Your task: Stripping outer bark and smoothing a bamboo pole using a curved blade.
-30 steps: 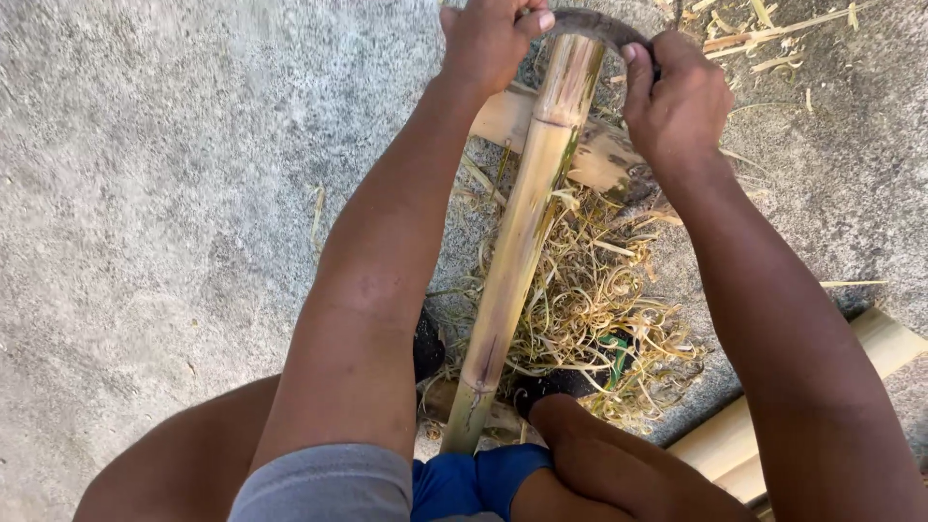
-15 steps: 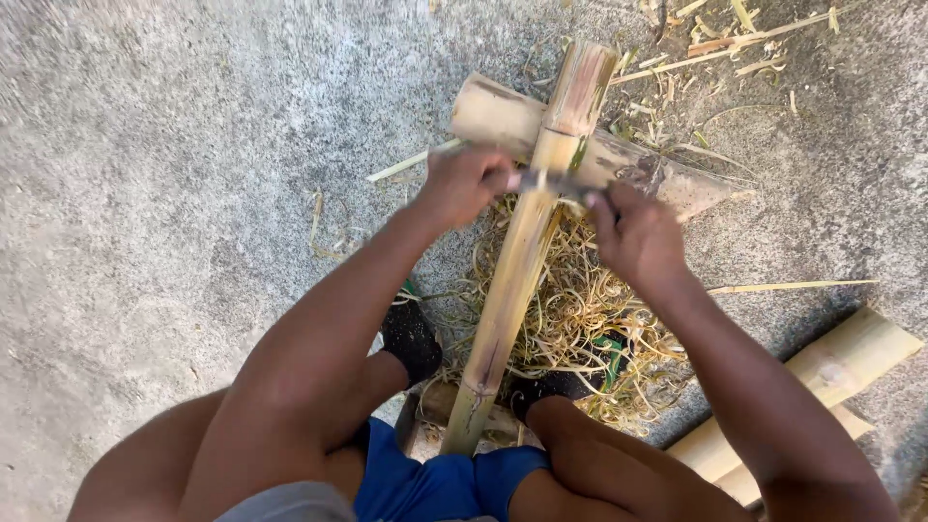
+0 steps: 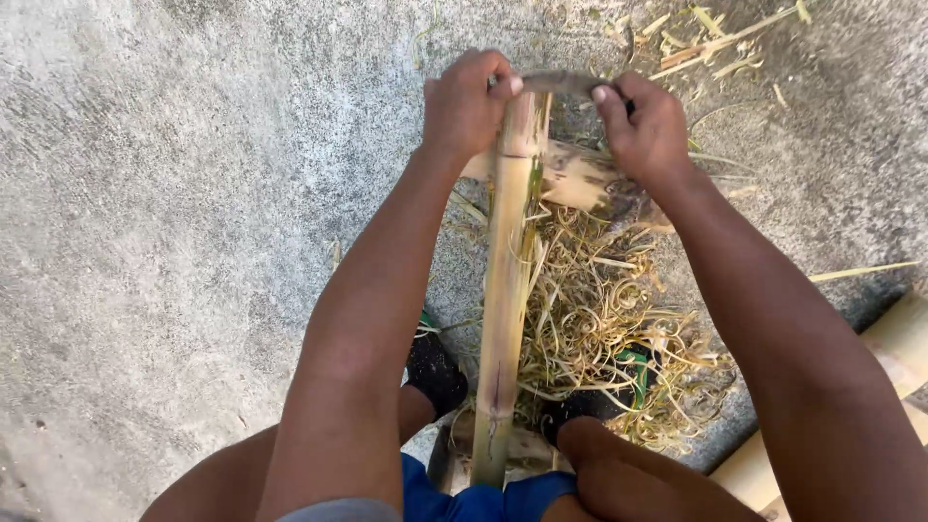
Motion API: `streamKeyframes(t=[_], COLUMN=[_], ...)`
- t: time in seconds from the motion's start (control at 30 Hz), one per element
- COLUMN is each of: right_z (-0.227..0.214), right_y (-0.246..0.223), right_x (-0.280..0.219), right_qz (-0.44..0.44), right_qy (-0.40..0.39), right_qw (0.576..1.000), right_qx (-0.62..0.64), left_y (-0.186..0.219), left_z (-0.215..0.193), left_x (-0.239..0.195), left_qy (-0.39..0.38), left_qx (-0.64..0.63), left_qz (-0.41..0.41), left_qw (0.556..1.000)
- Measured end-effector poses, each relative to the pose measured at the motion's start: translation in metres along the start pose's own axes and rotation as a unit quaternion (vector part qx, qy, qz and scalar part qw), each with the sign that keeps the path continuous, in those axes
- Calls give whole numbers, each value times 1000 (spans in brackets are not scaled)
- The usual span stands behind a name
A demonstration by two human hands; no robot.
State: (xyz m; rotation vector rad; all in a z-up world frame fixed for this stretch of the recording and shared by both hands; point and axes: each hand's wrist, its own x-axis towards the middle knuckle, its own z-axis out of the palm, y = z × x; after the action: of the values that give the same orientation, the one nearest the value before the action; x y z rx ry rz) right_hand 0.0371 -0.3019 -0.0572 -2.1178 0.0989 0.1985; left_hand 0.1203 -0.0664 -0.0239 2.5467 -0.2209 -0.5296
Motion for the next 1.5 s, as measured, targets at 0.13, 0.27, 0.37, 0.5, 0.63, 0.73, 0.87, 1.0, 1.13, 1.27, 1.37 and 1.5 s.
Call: streamKeyframes(t=[0.13,0.27,0.37,0.5,0.63,0.73,0.87,1.0,1.13,1.27,1.37,1.5], right_z=[5,12,25,29,31,30,23,14,28,34,46,39], right_y=[0,-5,8,8,13,13,5,-11,-5,-22,-9,-12], right_x=[11,12,16,19,19,17,16,2,-36,-95,-142,-134], right_qz=[12,-1,-26,-32,-35,-34,12,-8,-33,-25,-33,55], right_qy=[14,23,43,52,43,35,9,-2,1,-46,-84,-138], right_qw=[1000,998,997,997,996,997,1000,1000,997,998,996,989], right_qx=[8,52,52,50,66,53,14,-3,-73,-28,8,8], left_y=[-1,-6,-7,-10,-14,-17,-18,-23,-29,-34,-34,-19], left_z=[-5,-12,-16,-16,-11,-8,-6,-1,2,2,-6,-17], left_x=[11,11,14,16,17,11,8,-16,-55,-107,-150,-150], left_qy=[35,68,76,79,111,125,104,49,-11,-68,-160,-262], left_qx=[21,30,27,32,39,47,41,28,-4,-13,-30,-111], left_qz=[16,48,57,54,79,89,86,46,5,-1,-37,-152], left_qw=[999,996,995,995,990,987,990,997,1000,998,986,947])
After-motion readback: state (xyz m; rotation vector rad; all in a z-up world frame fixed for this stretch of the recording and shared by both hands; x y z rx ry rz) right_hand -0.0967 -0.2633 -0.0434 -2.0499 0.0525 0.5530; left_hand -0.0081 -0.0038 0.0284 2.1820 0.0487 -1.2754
